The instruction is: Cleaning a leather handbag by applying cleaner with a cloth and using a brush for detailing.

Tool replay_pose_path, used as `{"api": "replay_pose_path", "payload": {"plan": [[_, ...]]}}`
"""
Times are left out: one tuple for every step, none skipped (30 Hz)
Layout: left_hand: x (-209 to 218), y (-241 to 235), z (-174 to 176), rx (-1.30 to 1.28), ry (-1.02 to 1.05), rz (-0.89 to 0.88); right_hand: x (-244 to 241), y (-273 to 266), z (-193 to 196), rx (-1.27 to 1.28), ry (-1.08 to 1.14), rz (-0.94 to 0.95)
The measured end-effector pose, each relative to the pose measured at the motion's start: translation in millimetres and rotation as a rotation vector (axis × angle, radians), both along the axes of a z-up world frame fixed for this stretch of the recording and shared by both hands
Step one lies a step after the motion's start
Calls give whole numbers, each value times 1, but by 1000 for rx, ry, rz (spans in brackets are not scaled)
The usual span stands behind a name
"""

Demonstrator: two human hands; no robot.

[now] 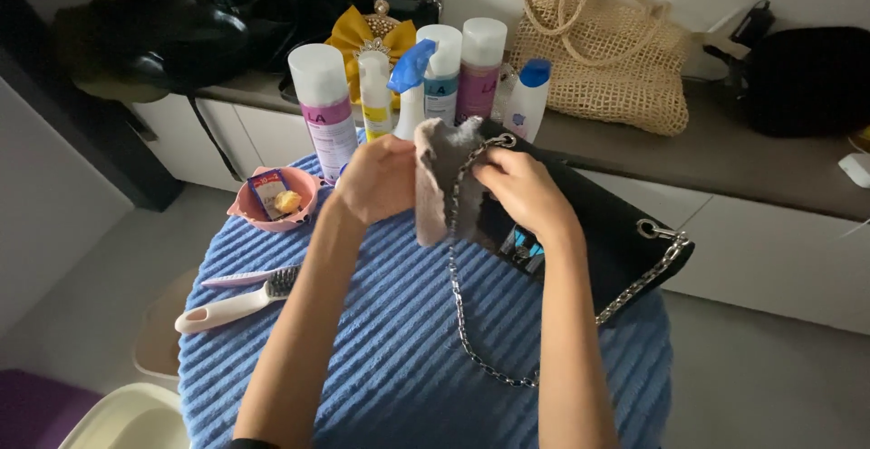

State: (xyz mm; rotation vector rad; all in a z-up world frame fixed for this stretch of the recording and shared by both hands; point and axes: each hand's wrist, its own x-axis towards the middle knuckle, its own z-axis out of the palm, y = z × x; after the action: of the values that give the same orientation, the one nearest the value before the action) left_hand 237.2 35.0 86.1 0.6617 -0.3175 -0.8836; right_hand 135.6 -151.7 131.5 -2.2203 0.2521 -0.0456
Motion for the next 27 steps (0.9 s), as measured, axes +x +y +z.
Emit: {"api": "replay_pose_path", "payload": {"plan": [[-1, -6, -4, 0, 0, 1, 2, 0, -2, 0, 0, 1], [-3, -12, -8, 88, -100, 20, 4, -1, -5, 12, -14, 6], [-4, -19, -13, 175, -201, 38, 5, -2, -7, 24, -29, 10], [-2, -26, -21, 174, -201, 37, 3, -2, -5, 23, -29, 9], [0, -33, -30, 306, -326, 135, 1, -2, -3, 1, 6, 34], [1, -39, -40, 440, -448, 235, -2, -1, -2, -20, 43, 61], [-5, -41, -29, 440, -446, 235, -6, 2, 4, -21, 45, 61], [-12, -41, -18, 604, -587, 309, -10, 6, 10, 62, 36, 87], [-18, -41, -7, 770, -726, 382, -15, 10, 16, 144, 26, 113], [-9, -44, -16, 770, -726, 383, -17, 14, 18, 145, 27, 114], [1, -48, -24, 872, -849, 466, -20, 18, 19, 221, 9, 110], [10, -51, -32, 972, -974, 547, -23, 21, 21, 298, -8, 104], [12, -52, -35, 972, -974, 547, -18, 17, 16, 298, -8, 104], [12, -53, -37, 964, -960, 495, -13, 14, 11, 420, -29, 99], [13, -54, -39, 956, -945, 443, -9, 10, 7, 542, -50, 95], [-4, -50, -25, 955, -948, 445, 3, 0, -8, 542, -53, 96], [-21, -47, -12, 909, -933, 388, 16, -11, -22, 580, -81, 90], [-39, -43, 2, 863, -918, 332, 28, -21, -36, 618, -108, 86], [-23, -47, -11, 864, -919, 333, 28, -23, -35, 618, -109, 87], [-8, -51, -25, 868, -956, 323, 28, -24, -34, 646, -163, 81], [8, -55, -39, 873, -992, 312, 28, -25, -34, 674, -218, 75], [15, -57, -50, 872, -992, 313, 24, -21, -31, 673, -218, 75], [23, -60, -61, 849, -990, 315, 21, -16, -28, 678, -225, 32], [30, -62, -72, 827, -988, 316, 17, -11, -26, 684, -233, -12], [22, -57, -63, 827, -988, 316, 19, -14, -28, 684, -233, -12], [15, -53, -53, 788, -1031, 271, 22, -16, -31, 677, -230, 2], [7, -49, -43, 748, -1073, 227, 24, -19, -33, 670, -226, 16]]}}
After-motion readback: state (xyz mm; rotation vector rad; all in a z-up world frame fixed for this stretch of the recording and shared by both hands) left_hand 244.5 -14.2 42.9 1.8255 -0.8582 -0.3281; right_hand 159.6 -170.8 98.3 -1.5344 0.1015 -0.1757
